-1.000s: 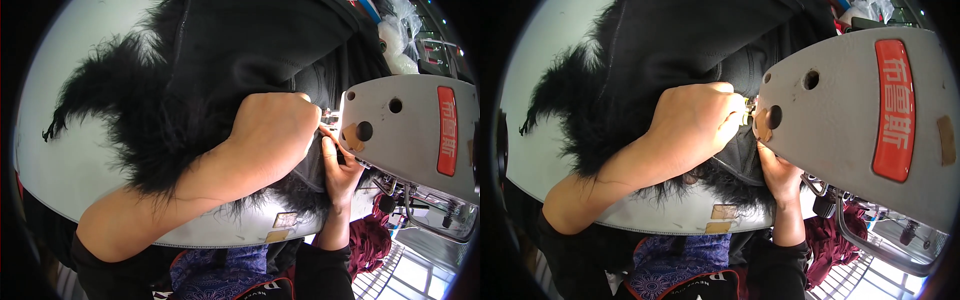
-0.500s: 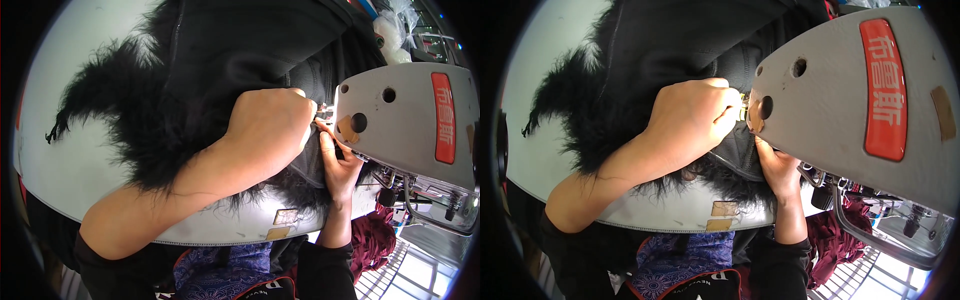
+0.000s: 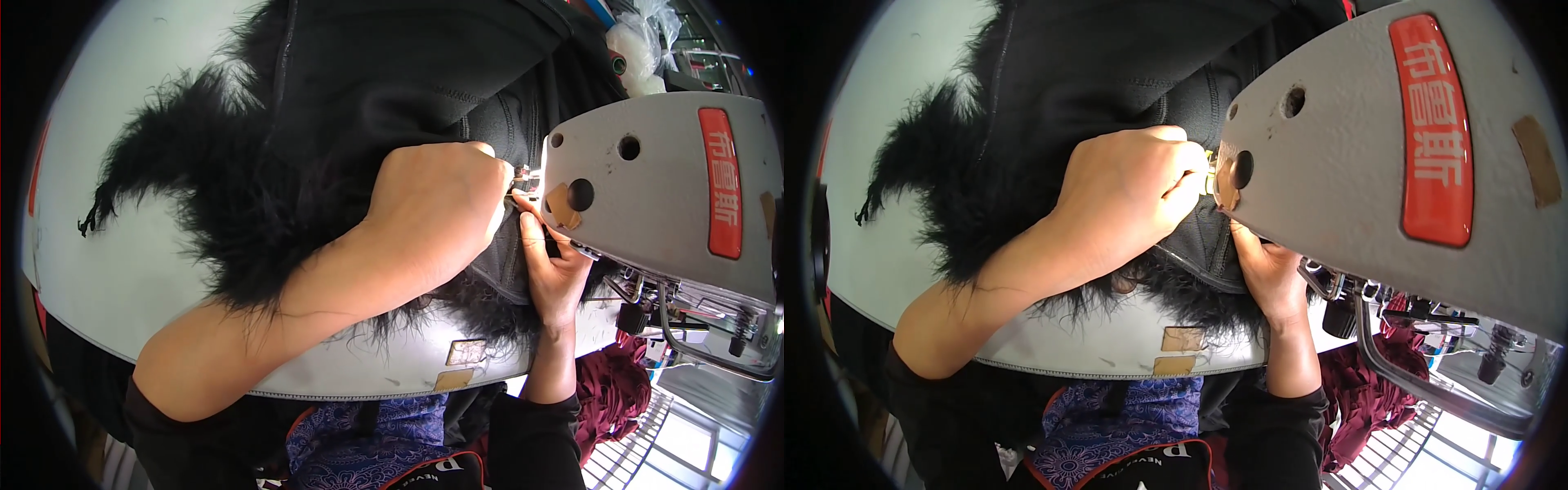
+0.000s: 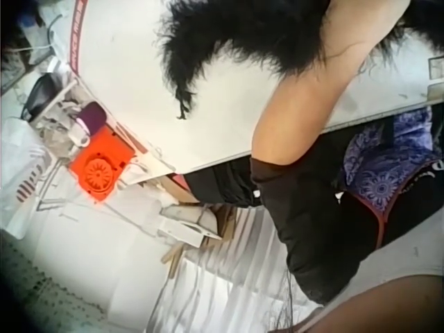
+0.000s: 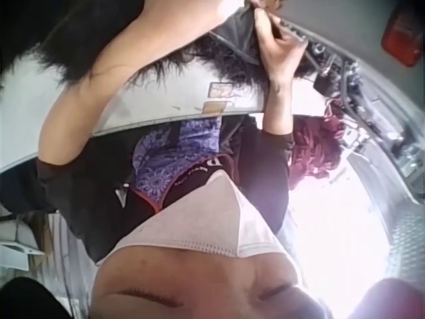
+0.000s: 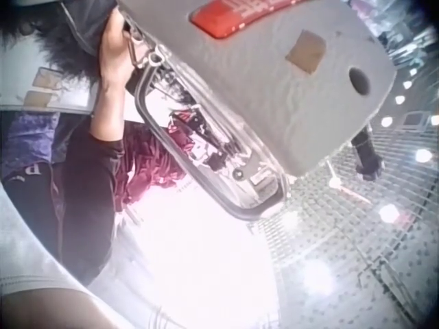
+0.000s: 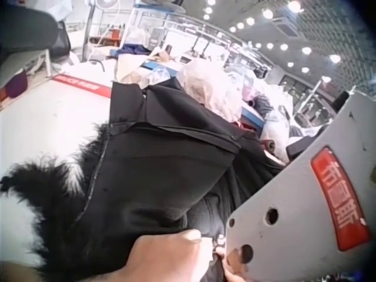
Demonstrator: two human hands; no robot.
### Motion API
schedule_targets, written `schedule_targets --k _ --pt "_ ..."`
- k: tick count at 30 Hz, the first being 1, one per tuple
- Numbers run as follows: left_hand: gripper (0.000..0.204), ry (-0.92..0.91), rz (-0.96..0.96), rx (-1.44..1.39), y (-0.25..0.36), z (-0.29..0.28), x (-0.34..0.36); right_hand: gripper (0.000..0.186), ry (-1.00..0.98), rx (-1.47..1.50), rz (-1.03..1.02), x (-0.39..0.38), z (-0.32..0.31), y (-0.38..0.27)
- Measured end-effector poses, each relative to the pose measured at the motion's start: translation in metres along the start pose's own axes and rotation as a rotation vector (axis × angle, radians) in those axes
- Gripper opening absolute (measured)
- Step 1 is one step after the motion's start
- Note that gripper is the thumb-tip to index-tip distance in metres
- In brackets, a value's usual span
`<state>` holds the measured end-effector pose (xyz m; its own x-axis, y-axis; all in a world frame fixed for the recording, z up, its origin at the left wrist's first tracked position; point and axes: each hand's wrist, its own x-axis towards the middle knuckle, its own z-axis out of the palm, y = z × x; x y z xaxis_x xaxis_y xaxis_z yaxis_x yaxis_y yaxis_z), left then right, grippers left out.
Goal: The recorder uses an industrial sewing machine to attach black fur trim to a black garment piece.
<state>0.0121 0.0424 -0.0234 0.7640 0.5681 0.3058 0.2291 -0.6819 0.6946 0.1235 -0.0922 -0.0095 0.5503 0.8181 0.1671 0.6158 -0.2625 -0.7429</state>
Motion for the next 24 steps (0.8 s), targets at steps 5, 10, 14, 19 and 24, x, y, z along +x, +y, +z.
schedule_targets --k 5,10,14,19,24 --pt "0.016 0.001 0.007 -0.014 0.002 0.004 0.0 0.017 -0.018 -0.051 -0.009 0.001 -0.004 0.001" --pt "0.016 -0.006 0.017 0.011 0.003 0.002 0.002 0.018 -0.037 -0.085 -0.001 0.006 -0.005 -0.001" --pt "0.016 -0.009 0.026 0.032 0.002 0.002 0.003 0.021 -0.051 -0.058 -0.078 0.011 -0.002 -0.002" --pt "0.014 0.023 0.04 0.032 0.003 0.002 0.003 0.019 -0.052 -0.049 -0.117 0.011 -0.002 -0.002" --pt "0.013 0.014 0.034 0.026 0.003 0.002 0.003 0.018 -0.089 -0.163 -0.074 0.013 -0.001 -0.002"
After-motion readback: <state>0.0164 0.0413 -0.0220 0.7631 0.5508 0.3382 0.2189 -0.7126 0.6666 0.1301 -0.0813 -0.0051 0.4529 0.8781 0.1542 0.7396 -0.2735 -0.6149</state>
